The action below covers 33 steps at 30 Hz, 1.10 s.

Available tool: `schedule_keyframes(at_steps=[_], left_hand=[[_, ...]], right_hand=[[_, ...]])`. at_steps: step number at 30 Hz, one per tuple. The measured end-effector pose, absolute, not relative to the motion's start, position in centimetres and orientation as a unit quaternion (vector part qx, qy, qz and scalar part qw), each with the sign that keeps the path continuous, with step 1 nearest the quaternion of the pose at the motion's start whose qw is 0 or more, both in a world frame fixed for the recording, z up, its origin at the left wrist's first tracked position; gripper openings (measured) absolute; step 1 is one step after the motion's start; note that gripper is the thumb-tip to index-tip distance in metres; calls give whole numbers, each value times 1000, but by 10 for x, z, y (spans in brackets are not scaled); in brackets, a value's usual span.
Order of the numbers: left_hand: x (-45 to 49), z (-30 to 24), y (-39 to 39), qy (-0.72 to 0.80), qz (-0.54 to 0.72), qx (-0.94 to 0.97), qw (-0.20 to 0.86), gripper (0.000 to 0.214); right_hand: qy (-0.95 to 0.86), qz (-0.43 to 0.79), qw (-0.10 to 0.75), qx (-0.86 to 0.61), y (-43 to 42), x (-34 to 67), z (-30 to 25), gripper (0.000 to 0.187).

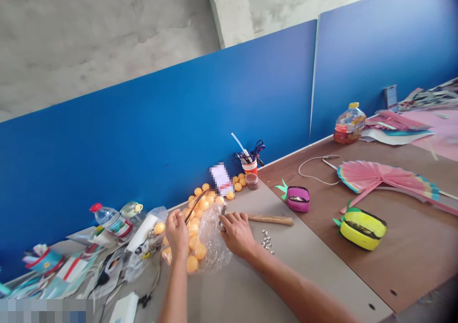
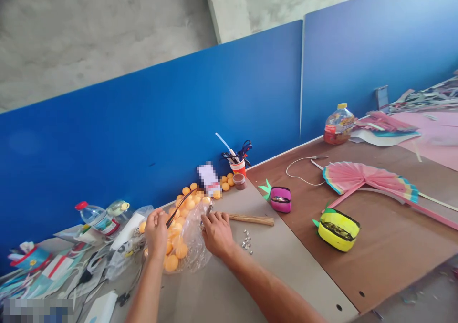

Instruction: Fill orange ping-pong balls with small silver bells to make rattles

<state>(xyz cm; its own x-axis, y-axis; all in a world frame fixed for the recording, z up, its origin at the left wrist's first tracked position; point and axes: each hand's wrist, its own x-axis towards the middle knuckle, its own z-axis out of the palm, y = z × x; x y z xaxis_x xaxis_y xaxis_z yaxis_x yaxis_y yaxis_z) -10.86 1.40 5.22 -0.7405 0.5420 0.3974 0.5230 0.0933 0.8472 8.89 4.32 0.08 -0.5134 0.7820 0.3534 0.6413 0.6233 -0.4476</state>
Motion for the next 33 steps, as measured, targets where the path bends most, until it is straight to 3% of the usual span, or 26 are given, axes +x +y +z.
schedule_keyframes(at_steps=[5,14,18,22,25,31,33], left_hand=[[-157,49,23,812,412,413,-5,23],[-208,50,38,844,197,491,-82,33],[-226,45,51,827,162,533,-72,26],[-240,41,62,807,158,568,-46,8],[-247,39,68,798,182,573,-34,10],[-247,50,67,808,161,565,-42,3],[-239,69,65,814,164,553,-65,10]], right_hand=[[-862,148,231,-426,45,89,2,29],[-841,158,290,-429,52,87,2,34],[-841,172,269,-437,53,87,-2,24],[-838,167,286,-433,55,87,-3,27],[-831,181,273,-449,56,86,-3,25],[-786,193,385,-443,61,90,-4,38],[-779,193,411,-433,63,91,-7,39]])
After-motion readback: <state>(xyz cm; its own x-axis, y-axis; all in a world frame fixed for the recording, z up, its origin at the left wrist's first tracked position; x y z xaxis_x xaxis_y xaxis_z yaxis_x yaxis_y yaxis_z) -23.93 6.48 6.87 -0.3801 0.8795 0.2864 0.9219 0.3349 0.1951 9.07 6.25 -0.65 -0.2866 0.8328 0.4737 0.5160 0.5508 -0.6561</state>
